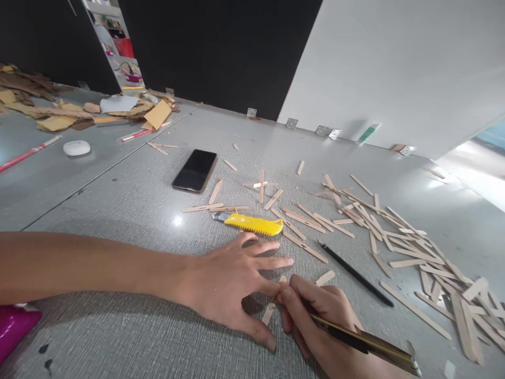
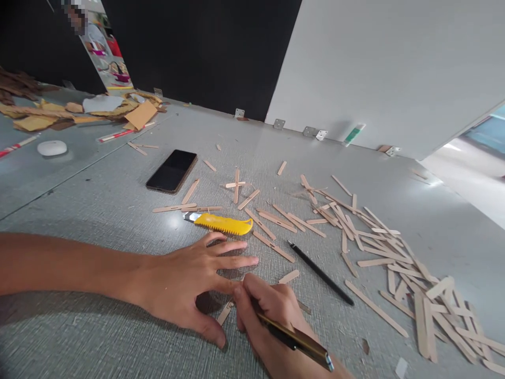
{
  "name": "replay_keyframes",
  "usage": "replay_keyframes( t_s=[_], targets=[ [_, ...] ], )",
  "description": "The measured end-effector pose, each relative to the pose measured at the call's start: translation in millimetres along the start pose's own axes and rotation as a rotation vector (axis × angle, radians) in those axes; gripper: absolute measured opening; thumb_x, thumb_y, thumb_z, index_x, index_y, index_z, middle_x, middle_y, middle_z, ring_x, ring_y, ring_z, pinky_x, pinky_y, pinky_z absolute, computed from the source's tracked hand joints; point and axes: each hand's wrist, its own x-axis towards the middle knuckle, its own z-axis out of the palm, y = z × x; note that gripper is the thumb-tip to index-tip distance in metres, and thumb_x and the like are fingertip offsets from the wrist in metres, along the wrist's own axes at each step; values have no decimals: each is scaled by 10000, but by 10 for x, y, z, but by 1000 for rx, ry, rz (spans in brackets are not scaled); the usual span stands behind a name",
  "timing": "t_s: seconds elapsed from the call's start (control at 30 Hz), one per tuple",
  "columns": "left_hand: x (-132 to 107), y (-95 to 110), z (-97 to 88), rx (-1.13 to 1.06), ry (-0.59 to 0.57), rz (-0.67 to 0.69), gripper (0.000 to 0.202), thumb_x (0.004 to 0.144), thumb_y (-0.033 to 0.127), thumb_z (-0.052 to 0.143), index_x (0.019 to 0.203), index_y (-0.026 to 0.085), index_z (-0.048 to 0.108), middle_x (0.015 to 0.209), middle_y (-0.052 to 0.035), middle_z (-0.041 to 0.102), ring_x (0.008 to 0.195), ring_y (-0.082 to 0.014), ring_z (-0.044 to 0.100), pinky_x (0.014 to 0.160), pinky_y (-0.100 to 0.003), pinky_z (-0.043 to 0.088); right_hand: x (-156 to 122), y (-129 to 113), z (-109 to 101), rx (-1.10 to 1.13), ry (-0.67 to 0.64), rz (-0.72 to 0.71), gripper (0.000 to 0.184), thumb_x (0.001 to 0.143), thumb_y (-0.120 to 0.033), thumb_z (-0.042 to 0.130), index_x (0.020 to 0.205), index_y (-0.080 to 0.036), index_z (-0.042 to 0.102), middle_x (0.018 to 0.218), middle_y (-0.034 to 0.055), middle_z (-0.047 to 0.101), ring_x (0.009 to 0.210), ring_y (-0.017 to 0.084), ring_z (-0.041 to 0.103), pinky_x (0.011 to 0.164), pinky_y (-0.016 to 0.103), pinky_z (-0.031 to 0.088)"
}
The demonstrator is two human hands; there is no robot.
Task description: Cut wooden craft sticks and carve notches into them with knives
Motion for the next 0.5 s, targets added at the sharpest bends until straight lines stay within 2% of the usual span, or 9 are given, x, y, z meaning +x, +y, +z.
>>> replay_keyframes(
  t_s=[0.1, 0.17, 0.3, 0.5],
  targets=[
    [-8, 11, 9, -10, 44, 9, 556, 891, 632, 781, 1359, 338, 721, 1704, -82, 421, 1607, -454, 290, 1253, -723, 218, -18, 15, 21, 30, -14, 57, 507, 1142, -527, 363, 750, -258, 542, 446, -83, 431, 347, 103, 414, 373, 240, 316],
    [-6, 18, 7, -20, 41, -4, 535, 910, 632, 761, 1355, 337, 724, 1708, -81, 414, 1613, -459, 271, 1248, -746, 203, -27, 27, 24, 46, -13, 72, 511, 1147, -519, 360, 746, -259, 542, 444, -83, 431, 342, 101, 405, 371, 236, 324],
    [12, 25, -15, -21, -24, -38, 543, 926, 666, 720, 1370, 353, 715, 1731, -66, 372, 1647, -454, 147, 1242, -780, 148, -31, 46, 13, 61, -10, 58, 526, 1159, -508, 354, 748, -252, 560, 479, -62, 504, 374, 108, 461, 412, 243, 386],
    [27, 27, -40, 18, -49, -24, 577, 944, 704, 663, 1379, 329, 720, 1743, -98, 335, 1644, -469, 138, 1228, -814, 132, -39, 49, -13, 83, -44, 83, 524, 1163, -518, 353, 764, -252, 565, 493, -61, 568, 382, 111, 498, 562, 295, 512]
  ],
)
